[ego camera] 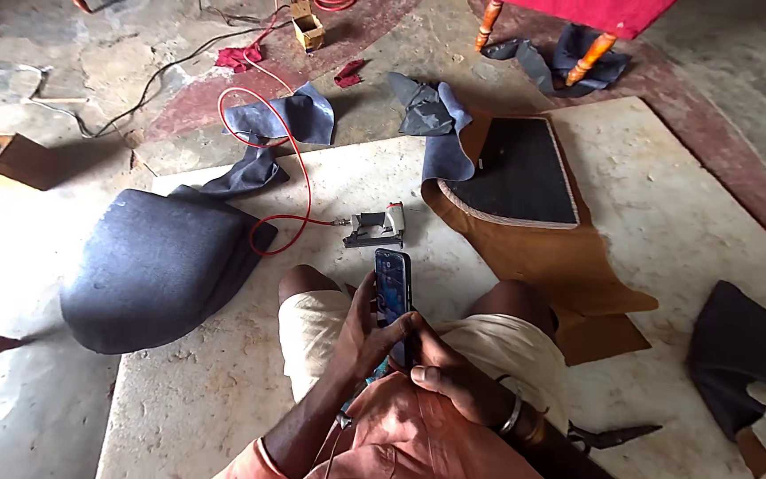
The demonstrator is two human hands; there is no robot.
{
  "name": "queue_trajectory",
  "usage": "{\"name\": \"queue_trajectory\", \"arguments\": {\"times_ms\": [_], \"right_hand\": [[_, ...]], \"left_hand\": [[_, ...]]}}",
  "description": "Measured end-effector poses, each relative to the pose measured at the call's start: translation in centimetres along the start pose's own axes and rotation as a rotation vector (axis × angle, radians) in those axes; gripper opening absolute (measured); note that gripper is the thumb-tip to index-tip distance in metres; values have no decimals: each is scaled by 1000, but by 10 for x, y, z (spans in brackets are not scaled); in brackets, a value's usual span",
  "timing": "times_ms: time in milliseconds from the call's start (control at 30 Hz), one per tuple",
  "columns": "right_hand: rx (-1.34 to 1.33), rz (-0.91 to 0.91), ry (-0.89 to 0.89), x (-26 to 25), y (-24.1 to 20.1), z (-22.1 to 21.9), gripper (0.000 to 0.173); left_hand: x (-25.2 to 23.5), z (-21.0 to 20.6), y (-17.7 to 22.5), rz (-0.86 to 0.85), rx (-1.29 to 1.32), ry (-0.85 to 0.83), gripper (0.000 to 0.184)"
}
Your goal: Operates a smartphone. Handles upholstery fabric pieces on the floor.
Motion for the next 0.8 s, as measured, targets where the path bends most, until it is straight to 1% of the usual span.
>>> {"name": "queue_trajectory", "arguments": {"times_ms": [67, 167, 267, 333, 367, 433, 500, 567, 633, 667, 733, 800], "right_hand": [[30, 14, -3, -4, 2, -5, 95], [-7, 37, 3, -9, 3, -16, 95], [-75, -27, -26, -21, 16, -29, 93], [-62, -88, -59, -27, 32, -32, 95], [-41, -108, -78, -30, 36, -32, 95], [23, -134, -93, -34, 41, -34, 91], [164, -130, -104, -36, 39, -34, 86], [339, -112, -116, -37, 36, -31, 83], [489, -93, -101, -38, 36, -20, 84], [548, -84, -74, -37, 36, -13, 85], [647, -64, 6, -32, 35, 8, 87], [722, -41, 110, -23, 34, 34, 87]], "left_hand": [[0, 8, -1, -14, 48, 5, 98], [2, 23, -2, -62, 112, 2, 89], [-3, 66, -5, -97, 116, 82, 88], [-13, 110, -10, -83, 69, 183, 87], [-20, 138, -14, -61, -14, 242, 85], [-38, 203, -26, 13, -313, 379, 82], [-55, 270, -37, 126, -611, 499, 86], [-65, 331, -40, 223, -786, 641, 89], [-70, 381, -37, 267, -901, 768, 86], [-74, 401, -36, 270, -937, 817, 86], [-88, 432, -44, 200, -1006, 877, 88], [-103, 440, -57, 94, -1081, 901, 93]]}}
Point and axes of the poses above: each hand's wrist, its own x-axis away from the middle knuckle, its own z-axis out of the back of the hand, y = z × x, the point moved 10 cm from there along -x, towards the middle knuckle, and after that the axes turned 10 degrees about y, right-handed, at the moved point
